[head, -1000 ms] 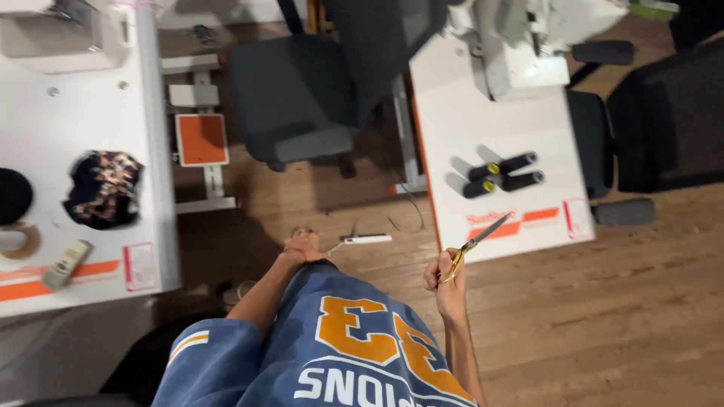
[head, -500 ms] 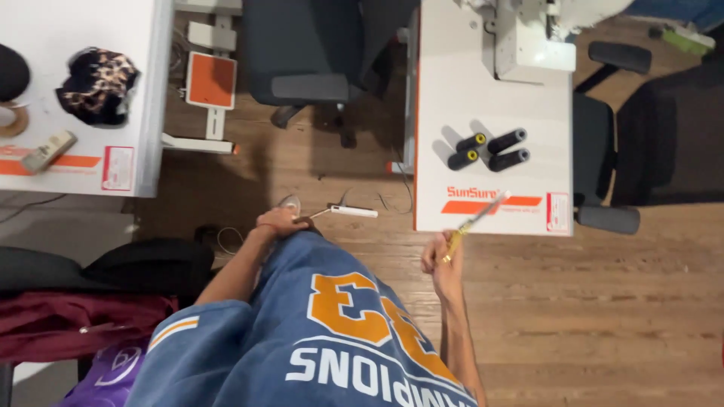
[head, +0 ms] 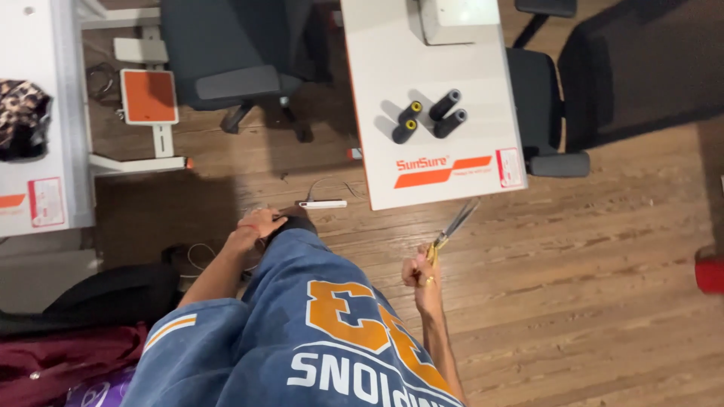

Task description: The person removes spools from a sewing machine, carries them to another machine, and then threads multiple spools onto the second machine. They use shears to cut thread and guide the thread through the machine's tension guides and spool holders.

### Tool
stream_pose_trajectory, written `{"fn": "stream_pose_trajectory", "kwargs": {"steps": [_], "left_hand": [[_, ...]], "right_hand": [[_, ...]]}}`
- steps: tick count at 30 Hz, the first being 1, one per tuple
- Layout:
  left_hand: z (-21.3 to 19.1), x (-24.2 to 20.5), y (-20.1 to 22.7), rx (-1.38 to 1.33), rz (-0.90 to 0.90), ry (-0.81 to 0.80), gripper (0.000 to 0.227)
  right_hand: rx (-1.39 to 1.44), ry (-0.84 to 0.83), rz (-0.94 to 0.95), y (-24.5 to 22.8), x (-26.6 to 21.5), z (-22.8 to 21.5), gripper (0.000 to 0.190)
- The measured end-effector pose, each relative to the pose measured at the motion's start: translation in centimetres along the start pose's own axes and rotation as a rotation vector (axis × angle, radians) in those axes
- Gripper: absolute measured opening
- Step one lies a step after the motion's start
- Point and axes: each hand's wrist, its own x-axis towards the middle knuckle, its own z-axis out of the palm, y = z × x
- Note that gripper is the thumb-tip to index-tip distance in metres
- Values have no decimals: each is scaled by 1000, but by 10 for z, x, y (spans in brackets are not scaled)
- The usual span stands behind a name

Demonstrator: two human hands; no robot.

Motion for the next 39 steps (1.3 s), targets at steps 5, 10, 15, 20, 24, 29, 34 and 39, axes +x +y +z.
{"fn": "stream_pose_trajectory", "kwargs": {"steps": [5,10,15,20,24,29,34,39], "left_hand": [[-1,-8,85,-1,233,-26,61],[-7,-13,126,105,396,-58,59],[8,30,114,196,417,-115,70],[14,59,101,-331,363,-351,64],[33,67,122,-173,423,17,49],[46,57,149,-251,118,-117,68],[53,42,152,-438,28,-90,65],[74,11,143,-839,-123,196,51]], "right_hand": [[-169,31,-43,-17,-14,-65,23],[-571,149,86,-73,5,-70,69],[-1349,-34,201,-172,78,-9,62],[-1631,-169,165,-258,208,35,71],[-1948,-286,126,-314,336,80,84],[-2122,-303,-4,-341,502,119,87],[-2078,-228,-59,-352,634,152,99],[-2082,-429,2,-360,687,192,104]]}}
